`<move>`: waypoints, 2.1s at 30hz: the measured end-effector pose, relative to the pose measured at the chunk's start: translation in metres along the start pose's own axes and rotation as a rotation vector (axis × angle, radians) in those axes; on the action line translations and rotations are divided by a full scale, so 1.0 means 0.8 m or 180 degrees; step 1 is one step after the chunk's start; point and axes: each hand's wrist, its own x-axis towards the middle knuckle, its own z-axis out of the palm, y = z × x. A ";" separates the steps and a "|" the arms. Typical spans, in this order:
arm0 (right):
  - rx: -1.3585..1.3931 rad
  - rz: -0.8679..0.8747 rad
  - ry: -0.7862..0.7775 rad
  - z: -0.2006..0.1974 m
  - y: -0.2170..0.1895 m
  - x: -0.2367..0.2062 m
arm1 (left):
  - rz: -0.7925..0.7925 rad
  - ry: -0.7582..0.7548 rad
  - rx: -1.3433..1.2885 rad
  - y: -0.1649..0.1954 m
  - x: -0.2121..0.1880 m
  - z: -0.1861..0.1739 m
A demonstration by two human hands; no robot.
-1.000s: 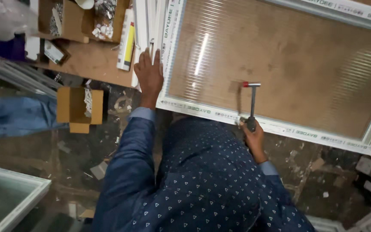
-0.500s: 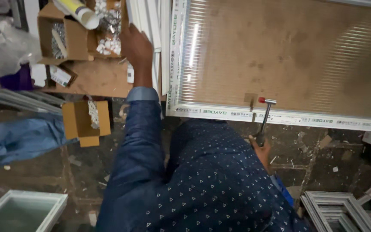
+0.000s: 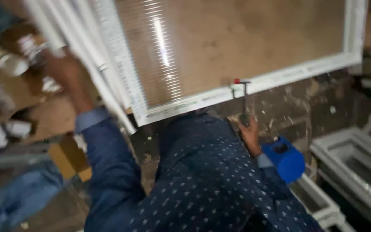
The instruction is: The person carries white frame profiles across the workshop floor, lays a ribbed translucent panel onto a frame, aligns it, and fits frame sections around it. They use a rubber mallet to tap the frame edges into place and a screwdriver to drive fasteners along the frame while sitting on the floor.
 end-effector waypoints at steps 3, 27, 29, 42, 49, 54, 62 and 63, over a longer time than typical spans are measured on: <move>-0.0041 -0.0310 0.0096 0.000 0.005 -0.010 | 0.0627 0.0257 -0.1194 0.001 -0.006 -0.010; 0.2345 0.0165 0.0815 -0.341 0.104 0.075 | 0.4781 -0.0223 -0.0155 0.407 -0.489 0.142; 0.2874 0.0191 0.0795 -0.371 0.087 0.090 | 0.5074 -0.0231 0.0011 0.424 -0.496 0.145; 0.2456 0.0486 0.0136 -0.411 0.102 0.139 | 0.5494 -0.1092 -0.0421 0.571 -0.544 0.257; 0.1524 -0.0427 0.1363 -0.390 0.049 0.189 | 0.2227 -0.2317 -0.3076 0.599 -0.693 0.356; 0.0388 -0.0647 0.0782 -0.384 0.026 0.249 | 0.0795 -0.4061 -0.3433 0.612 -0.795 0.406; 0.0531 -0.1214 0.0540 -0.472 0.051 0.330 | 0.1023 -0.2781 -0.2660 0.667 -0.749 0.447; 0.0728 -0.1287 0.0591 -0.490 0.063 0.336 | 0.1674 -0.2288 -0.2756 0.668 -0.742 0.450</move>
